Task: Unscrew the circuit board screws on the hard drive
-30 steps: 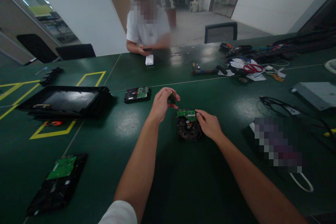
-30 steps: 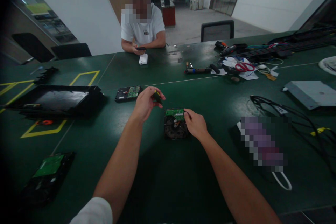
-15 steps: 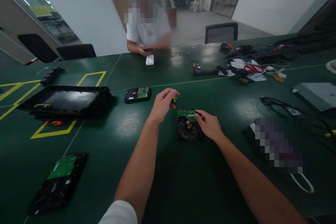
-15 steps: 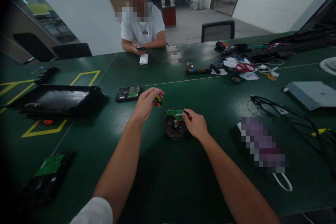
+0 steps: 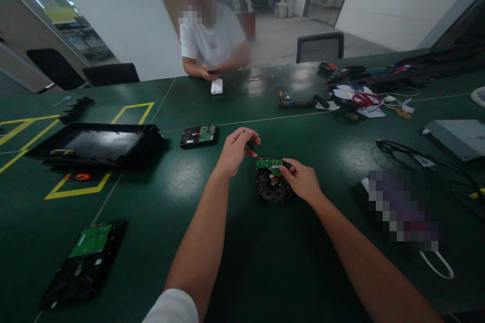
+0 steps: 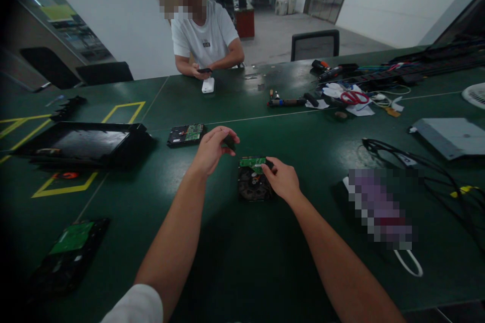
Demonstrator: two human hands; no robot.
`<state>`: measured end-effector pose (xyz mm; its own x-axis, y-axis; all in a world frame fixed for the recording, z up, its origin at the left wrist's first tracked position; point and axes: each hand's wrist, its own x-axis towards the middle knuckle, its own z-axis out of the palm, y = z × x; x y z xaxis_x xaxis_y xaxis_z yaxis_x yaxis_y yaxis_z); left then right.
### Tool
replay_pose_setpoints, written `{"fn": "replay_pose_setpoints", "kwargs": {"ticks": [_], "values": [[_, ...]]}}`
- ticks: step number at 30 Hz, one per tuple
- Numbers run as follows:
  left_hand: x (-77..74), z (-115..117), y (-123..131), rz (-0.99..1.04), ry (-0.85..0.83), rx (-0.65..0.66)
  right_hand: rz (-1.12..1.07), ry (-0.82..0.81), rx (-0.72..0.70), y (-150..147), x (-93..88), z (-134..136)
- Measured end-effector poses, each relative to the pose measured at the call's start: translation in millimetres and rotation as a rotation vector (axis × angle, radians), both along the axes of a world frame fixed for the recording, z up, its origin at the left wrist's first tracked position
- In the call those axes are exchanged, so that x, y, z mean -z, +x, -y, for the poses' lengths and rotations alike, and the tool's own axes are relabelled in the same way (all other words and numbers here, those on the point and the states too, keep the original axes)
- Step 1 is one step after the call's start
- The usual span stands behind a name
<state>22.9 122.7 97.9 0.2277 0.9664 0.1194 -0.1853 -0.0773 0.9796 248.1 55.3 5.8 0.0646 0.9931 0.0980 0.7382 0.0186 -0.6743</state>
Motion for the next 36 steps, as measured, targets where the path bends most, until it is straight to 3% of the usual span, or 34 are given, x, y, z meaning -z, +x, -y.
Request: {"fn": "replay_pose_setpoints", "kwargs": {"ticks": [6, 13, 21, 36], "values": [[-1.5, 0.3, -2.3, -0.042, 0.02, -0.011, 0.002, 0.004, 0.002, 0.8, 1.7, -0.5], [-2.5, 2.8, 1.8, 0.077, -0.075, 0.062, -0.005, 0.022, -0.01, 0.1, 1.2, 0.1], [-1.6, 2.4, 2.1, 0.086, -0.072, 0.076, -0.005, 0.013, -0.002, 0.0, 1.6, -0.4], [-1.9, -1.1, -3.4, 0.03, -0.055, 0.011, 0.003, 0.024, -0.007, 0.0, 1.9, -0.2]]}}
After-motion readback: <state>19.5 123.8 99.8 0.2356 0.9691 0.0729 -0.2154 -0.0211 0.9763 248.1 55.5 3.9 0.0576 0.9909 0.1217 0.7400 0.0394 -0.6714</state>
